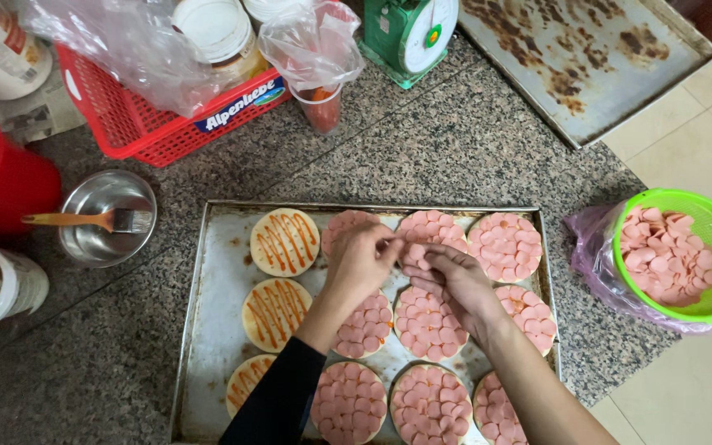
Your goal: The person places sliced sausage pieces by hand onto small round pizza bases arranged on a metal baking tray. The bases already have sauce applied. The person continues adding sausage slices to each base until the tray is fully topped.
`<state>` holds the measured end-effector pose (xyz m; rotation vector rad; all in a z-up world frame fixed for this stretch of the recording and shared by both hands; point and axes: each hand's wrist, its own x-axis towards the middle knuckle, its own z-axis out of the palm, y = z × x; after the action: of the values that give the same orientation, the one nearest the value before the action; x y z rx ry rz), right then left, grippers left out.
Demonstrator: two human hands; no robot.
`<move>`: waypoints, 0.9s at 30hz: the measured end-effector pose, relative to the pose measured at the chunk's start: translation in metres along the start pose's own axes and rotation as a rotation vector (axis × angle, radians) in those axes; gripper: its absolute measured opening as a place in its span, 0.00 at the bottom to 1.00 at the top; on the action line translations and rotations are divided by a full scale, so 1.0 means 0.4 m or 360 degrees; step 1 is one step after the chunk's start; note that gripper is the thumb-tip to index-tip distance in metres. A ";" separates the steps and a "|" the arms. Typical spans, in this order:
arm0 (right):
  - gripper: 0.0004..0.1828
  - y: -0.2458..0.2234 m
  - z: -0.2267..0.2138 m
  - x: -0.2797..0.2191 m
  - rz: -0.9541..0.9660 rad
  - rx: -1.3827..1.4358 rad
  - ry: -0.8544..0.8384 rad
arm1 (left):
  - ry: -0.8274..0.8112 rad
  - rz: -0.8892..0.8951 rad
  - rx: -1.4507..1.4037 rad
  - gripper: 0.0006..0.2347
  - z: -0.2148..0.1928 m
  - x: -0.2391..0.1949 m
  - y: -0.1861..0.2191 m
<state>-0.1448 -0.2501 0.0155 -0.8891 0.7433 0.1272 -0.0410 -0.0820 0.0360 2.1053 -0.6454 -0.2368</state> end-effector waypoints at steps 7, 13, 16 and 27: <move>0.16 0.006 0.044 -0.022 0.0014 -0.0212 -0.0191 | 0.0172 0.0138 -0.0113 0.07 -0.021 -0.056 0.022; 0.17 -0.003 0.035 -0.041 -0.0082 -0.0227 -0.0110 | 0.0438 0.0068 0.0119 0.04 -0.060 -0.068 -0.049; 0.18 -0.006 0.025 -0.040 -0.0163 -0.0197 -0.0104 | 0.0441 0.0214 0.0268 0.02 -0.038 -0.056 -0.070; 0.13 -0.001 -0.019 -0.039 -0.0061 -0.0189 0.0082 | 0.0383 0.0228 0.0536 0.03 0.048 -0.011 -0.069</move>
<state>-0.1603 -0.2529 0.0228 -1.0227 0.7725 0.1156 -0.0427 -0.0806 0.0022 2.3453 -0.7251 0.2177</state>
